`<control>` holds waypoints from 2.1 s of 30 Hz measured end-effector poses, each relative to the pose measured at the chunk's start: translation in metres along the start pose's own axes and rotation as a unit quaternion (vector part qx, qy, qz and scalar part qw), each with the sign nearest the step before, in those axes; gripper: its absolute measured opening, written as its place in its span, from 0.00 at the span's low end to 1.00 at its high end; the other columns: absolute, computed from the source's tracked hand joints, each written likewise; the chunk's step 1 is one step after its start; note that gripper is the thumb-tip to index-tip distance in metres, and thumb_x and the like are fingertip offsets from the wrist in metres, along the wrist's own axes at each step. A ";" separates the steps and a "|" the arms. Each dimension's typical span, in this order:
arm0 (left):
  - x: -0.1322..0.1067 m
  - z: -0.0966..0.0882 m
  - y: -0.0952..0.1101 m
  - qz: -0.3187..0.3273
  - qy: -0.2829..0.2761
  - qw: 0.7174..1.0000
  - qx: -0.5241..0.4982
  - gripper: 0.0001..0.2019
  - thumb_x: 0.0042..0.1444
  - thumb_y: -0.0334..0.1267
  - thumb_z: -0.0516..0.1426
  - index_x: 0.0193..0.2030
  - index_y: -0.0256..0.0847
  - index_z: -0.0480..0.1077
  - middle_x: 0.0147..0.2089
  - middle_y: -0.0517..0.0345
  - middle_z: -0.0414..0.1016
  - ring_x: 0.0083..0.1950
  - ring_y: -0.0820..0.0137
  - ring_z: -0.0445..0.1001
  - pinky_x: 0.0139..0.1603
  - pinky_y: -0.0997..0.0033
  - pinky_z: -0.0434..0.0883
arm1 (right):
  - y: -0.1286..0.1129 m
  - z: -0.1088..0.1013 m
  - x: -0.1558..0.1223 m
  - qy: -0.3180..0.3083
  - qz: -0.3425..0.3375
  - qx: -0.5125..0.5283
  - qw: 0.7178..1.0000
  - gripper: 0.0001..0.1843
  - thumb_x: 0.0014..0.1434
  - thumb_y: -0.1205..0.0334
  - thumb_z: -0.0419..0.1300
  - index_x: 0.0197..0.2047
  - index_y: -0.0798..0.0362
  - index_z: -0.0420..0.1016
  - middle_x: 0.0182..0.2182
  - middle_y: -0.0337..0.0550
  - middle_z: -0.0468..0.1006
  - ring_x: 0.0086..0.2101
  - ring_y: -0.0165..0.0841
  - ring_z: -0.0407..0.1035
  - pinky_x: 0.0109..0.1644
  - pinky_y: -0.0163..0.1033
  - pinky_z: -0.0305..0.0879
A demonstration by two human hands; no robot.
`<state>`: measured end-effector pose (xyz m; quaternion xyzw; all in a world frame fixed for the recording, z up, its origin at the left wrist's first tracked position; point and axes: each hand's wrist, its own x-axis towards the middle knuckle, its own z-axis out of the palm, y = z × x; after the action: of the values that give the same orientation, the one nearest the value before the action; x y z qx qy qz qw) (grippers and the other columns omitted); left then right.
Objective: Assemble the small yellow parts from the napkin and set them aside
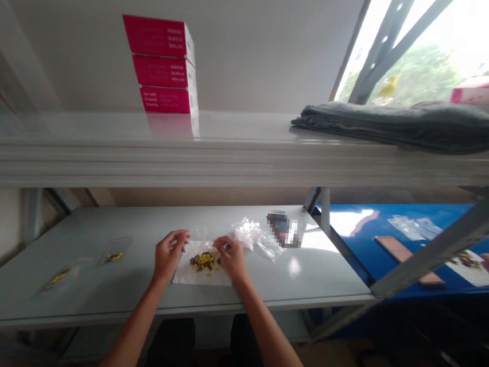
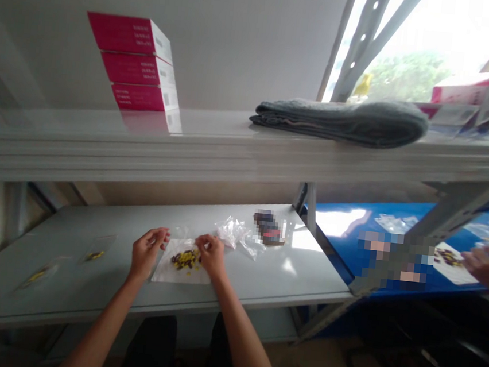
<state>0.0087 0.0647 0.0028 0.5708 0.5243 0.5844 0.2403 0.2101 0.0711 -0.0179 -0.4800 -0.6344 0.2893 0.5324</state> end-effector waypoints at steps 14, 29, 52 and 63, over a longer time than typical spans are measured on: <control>-0.007 -0.101 -0.058 0.009 0.079 0.850 0.521 0.16 0.58 0.33 0.52 0.48 0.37 0.77 0.46 0.41 0.81 0.48 0.53 0.77 0.49 0.57 0.70 | 0.000 -0.013 -0.001 0.297 0.121 0.147 0.936 0.21 0.61 0.42 0.59 0.43 0.50 0.61 0.20 0.37 0.78 0.17 0.31 0.68 0.25 0.32 0.62; -0.016 -0.091 -0.047 0.061 0.053 0.864 0.496 0.15 0.61 0.29 0.51 0.45 0.39 0.79 0.43 0.45 0.81 0.47 0.53 0.75 0.47 0.60 0.68 | -0.013 -0.022 0.017 0.063 -0.105 -0.458 0.880 0.23 0.69 0.62 0.49 0.65 0.49 0.67 0.67 0.54 0.60 0.68 0.51 0.47 0.67 0.64 0.42; -0.016 -0.098 -0.039 0.125 0.166 0.936 0.283 0.08 0.63 0.40 0.57 0.39 0.40 0.76 0.37 0.54 0.77 0.34 0.67 0.74 0.43 0.67 0.70 | -0.068 0.078 0.030 -0.161 0.033 -0.133 0.977 0.21 0.69 0.53 0.51 0.32 0.55 0.78 0.27 0.45 0.81 0.24 0.29 0.73 0.31 0.31 0.64; -0.018 -0.097 -0.032 0.129 0.068 0.965 0.218 0.13 0.62 0.49 0.57 0.41 0.41 0.76 0.38 0.54 0.80 0.33 0.68 0.74 0.38 0.71 0.70 | -0.083 0.126 0.041 -0.246 0.290 0.136 0.915 0.09 0.56 0.69 0.60 0.24 0.57 0.76 0.22 0.40 0.79 0.20 0.25 0.71 0.21 0.24 0.62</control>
<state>-0.0865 0.0268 -0.0138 0.6311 0.5762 0.5193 -0.0034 0.0660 0.0961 0.0375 -0.4799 -0.5327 0.6233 0.3121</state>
